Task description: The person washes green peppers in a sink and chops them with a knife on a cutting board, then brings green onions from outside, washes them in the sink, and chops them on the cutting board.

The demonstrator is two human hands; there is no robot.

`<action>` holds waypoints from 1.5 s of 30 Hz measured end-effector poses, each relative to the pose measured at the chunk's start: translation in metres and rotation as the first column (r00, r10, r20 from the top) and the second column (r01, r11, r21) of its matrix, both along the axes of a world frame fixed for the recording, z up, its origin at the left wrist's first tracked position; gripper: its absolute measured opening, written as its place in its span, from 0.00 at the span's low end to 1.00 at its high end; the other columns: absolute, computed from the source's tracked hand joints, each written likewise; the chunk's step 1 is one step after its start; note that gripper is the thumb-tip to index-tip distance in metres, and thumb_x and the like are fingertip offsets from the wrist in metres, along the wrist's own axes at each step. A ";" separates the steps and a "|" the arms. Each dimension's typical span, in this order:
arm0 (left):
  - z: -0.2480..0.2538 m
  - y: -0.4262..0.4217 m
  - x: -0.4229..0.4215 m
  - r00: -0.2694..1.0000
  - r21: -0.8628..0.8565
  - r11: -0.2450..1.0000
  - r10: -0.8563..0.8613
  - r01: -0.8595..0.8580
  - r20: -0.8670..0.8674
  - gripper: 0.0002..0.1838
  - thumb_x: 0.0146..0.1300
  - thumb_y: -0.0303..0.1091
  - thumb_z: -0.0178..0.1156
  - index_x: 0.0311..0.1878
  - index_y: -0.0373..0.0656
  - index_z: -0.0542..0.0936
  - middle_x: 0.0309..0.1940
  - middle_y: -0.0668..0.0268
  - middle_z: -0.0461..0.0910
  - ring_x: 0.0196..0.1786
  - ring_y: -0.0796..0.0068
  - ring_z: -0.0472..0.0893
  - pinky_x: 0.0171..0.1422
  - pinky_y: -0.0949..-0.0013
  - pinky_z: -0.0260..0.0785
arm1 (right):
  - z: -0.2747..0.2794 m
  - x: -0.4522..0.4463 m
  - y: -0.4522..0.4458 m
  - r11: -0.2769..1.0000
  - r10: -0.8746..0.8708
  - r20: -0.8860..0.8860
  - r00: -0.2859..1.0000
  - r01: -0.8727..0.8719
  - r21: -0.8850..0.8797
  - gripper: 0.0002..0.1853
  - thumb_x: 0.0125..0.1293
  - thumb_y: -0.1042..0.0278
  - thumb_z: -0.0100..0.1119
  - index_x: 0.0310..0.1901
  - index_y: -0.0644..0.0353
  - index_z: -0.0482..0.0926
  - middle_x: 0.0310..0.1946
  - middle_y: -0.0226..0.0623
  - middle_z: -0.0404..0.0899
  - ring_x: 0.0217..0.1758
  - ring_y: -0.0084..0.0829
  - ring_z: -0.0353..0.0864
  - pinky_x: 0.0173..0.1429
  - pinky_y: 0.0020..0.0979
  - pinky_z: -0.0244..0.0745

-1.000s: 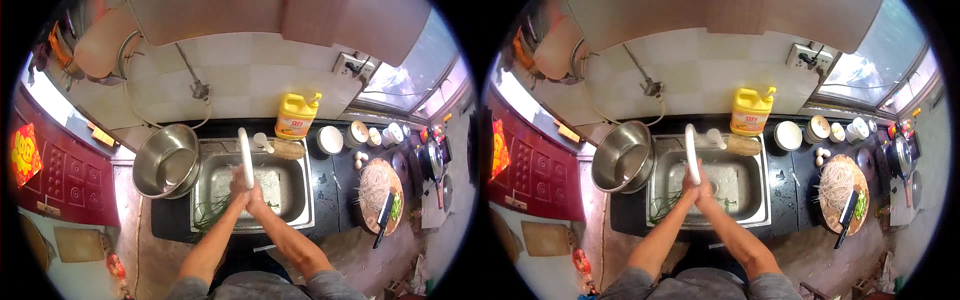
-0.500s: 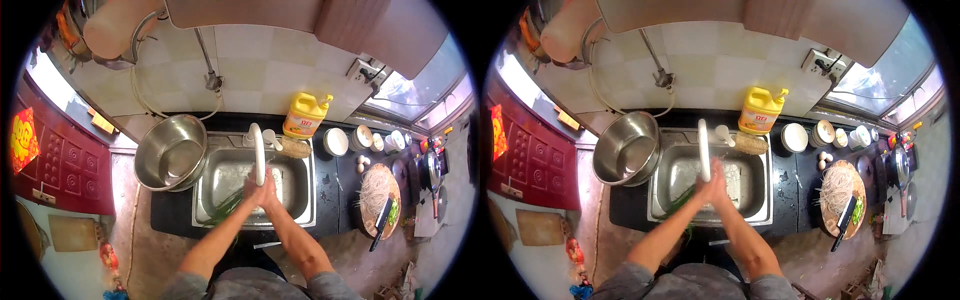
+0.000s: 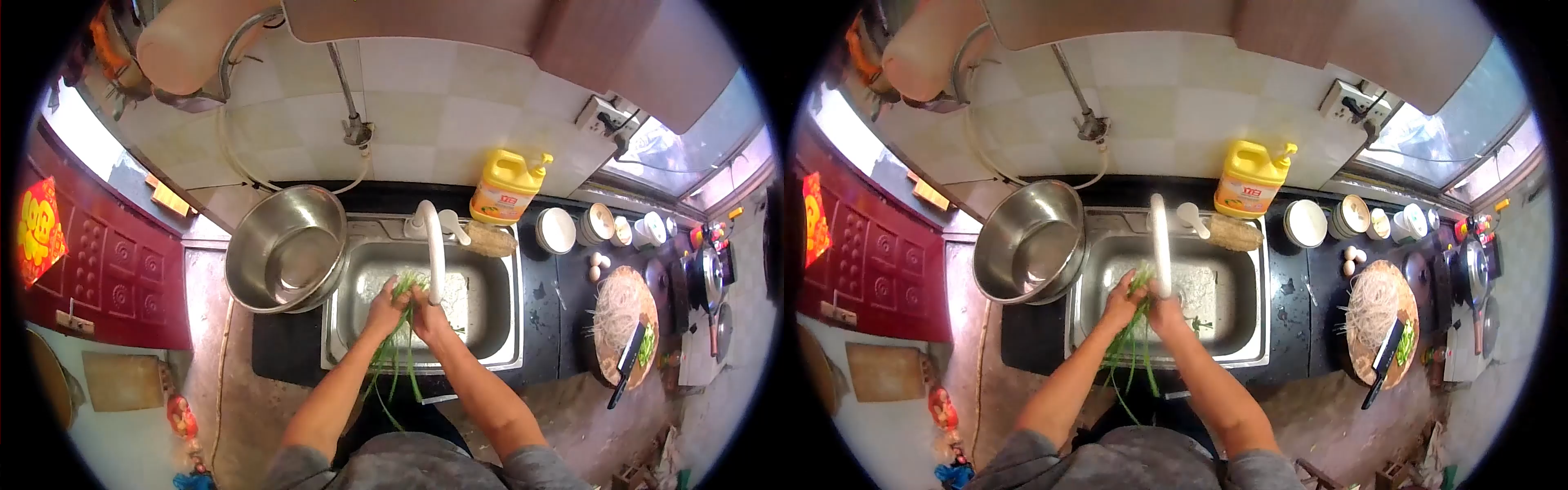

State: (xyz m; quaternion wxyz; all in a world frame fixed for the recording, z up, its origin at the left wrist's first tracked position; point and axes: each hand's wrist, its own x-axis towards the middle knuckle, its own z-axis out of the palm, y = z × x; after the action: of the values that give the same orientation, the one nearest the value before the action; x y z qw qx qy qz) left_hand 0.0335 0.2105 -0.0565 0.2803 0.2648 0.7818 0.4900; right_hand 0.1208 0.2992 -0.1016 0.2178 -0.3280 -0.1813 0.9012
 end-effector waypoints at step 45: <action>0.037 -0.033 0.057 0.816 0.383 0.831 0.136 -0.402 0.562 0.17 0.70 0.38 0.62 0.24 0.44 0.77 0.22 0.73 0.76 0.25 0.85 0.71 0.30 0.74 0.60 | -0.015 -0.018 -0.014 0.918 0.024 0.131 0.991 0.030 -0.395 0.08 0.70 0.68 0.52 0.32 0.57 0.70 0.23 0.34 0.68 0.26 0.32 0.72 0.27 0.29 0.67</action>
State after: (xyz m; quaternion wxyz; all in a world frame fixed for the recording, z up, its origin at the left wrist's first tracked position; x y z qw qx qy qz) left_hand 0.0905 0.1775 -0.0197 0.3272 0.0692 0.5600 0.7580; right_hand 0.1031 0.2856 -0.1168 0.1358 -0.4250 -0.0089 0.8949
